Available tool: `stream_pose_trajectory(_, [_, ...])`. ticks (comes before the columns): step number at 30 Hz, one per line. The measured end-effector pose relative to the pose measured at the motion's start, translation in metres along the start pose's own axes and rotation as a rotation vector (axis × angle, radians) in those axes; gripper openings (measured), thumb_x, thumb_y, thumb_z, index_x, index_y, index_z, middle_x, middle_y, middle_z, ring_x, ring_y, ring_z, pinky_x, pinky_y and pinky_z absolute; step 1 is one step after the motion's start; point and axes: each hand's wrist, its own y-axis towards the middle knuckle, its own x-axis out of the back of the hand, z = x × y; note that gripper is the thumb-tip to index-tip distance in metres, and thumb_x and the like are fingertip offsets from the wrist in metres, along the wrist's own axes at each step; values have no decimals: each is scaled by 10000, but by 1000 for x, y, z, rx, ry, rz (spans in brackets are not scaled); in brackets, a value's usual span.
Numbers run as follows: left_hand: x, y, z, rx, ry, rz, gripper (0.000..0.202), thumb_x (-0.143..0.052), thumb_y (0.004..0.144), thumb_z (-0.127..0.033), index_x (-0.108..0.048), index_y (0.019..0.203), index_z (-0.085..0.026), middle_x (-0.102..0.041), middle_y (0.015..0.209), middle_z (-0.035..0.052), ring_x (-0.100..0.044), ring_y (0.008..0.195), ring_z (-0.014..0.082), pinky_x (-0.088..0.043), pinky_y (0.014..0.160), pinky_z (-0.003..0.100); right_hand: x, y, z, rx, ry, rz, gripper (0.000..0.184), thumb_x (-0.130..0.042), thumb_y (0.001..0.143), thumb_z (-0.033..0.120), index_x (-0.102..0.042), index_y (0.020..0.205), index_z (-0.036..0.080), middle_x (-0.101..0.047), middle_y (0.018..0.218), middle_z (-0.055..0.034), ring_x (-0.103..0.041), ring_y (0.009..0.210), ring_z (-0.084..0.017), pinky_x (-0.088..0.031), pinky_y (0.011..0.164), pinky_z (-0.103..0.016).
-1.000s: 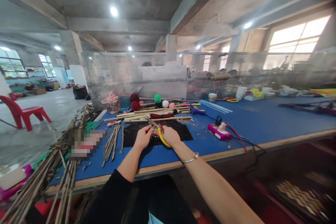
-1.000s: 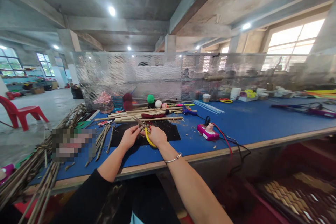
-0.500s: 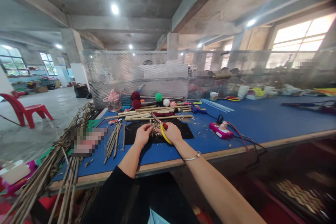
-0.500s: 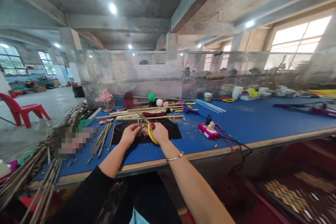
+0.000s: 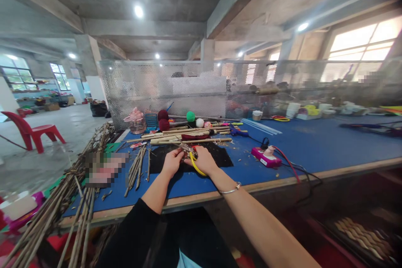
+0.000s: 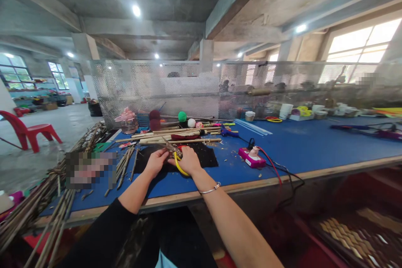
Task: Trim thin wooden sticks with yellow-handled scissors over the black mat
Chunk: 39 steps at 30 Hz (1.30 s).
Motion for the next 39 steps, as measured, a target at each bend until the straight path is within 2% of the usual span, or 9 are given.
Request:
stream_pose_trajectory(4, [-1, 0, 1, -52, 18, 28, 352, -597, 661, -273, -622, 978, -122, -651, 934, 75, -589, 772, 169, -453, 685, 269, 1, 0, 0, -10, 48, 42, 462, -602, 652, 521, -521, 943, 171, -567, 908, -66, -530, 859, -190, -356, 722, -260])
stream_pose_trajectory(9, [-1, -1, -1, -113, 90, -32, 303, -615, 642, -238, -652, 920, -123, -657, 939, 72, -577, 881, 190, -418, 823, 307, 0, 0, 1, -1, 55, 39, 487, -614, 630, 534, -520, 940, 171, -570, 914, -66, -531, 873, -194, -353, 727, -263])
stream_pose_trajectory(16, [-1, -2, -2, -134, 144, -40, 281, -593, 663, -218, -657, 916, -115, -656, 940, 81, -586, 862, 192, -415, 831, 317, 1, 1, 1, 39, -32, 25, 574, -607, 601, 577, -494, 983, 163, -557, 956, -84, -511, 922, -221, -344, 752, -293])
stream_pose_trajectory(19, [-2, -3, -3, -157, 176, -42, 251, -594, 661, -216, -667, 880, -118, -661, 920, 75, -583, 868, 191, -418, 823, 303, 2, 1, 0, 66, -31, 30, 557, -563, 627, 607, -480, 957, 166, -567, 932, -83, -525, 894, -212, -347, 725, -286])
stream_pose_trajectory(23, [-4, -5, -5, -112, 128, -51, 269, -594, 659, -222, -660, 900, -121, -664, 903, 67, -589, 837, 185, -443, 774, 288, 3, 0, -1, 24, -20, 108, 542, -528, 657, 618, -456, 959, 174, -590, 868, -70, -567, 815, -193, -352, 661, -262])
stream_pose_trajectory(29, [-4, -5, -7, -133, 154, -56, 291, -590, 657, -219, -658, 922, -123, -667, 878, 63, -585, 800, 175, -459, 669, 244, 6, -1, 3, -35, -98, 118, 580, -482, 640, 680, -464, 942, 185, -613, 847, -77, -589, 812, -225, -364, 646, -270])
stream_pose_trajectory(33, [-2, -5, -6, -110, 168, -76, 326, -599, 653, -264, -655, 934, -110, -666, 769, 53, -563, 626, 134, -432, 535, 211, 7, -1, 4, -74, -113, 161, 611, -457, 631, 708, -481, 955, 191, -618, 871, -91, -591, 821, -229, -376, 654, -275])
stream_pose_trajectory(36, [-2, -5, -6, -83, 146, -73, 373, -602, 652, -296, -636, 975, -111, -648, 707, 31, -473, 472, 77, -377, 439, 188, 8, -1, 5, -96, -104, 188, 618, -429, 634, 723, -498, 949, 196, -624, 868, -94, -596, 806, -231, -385, 638, -275])
stream_pose_trajectory(39, [-2, -5, -6, -98, 175, -63, 351, -595, 658, -307, -642, 947, -115, -618, 637, 8, -399, 413, 50, -341, 404, 174, 8, -1, 5, -115, -105, 182, 620, -421, 631, 730, -519, 930, 196, -630, 855, -90, -601, 793, -234, -394, 625, -270])
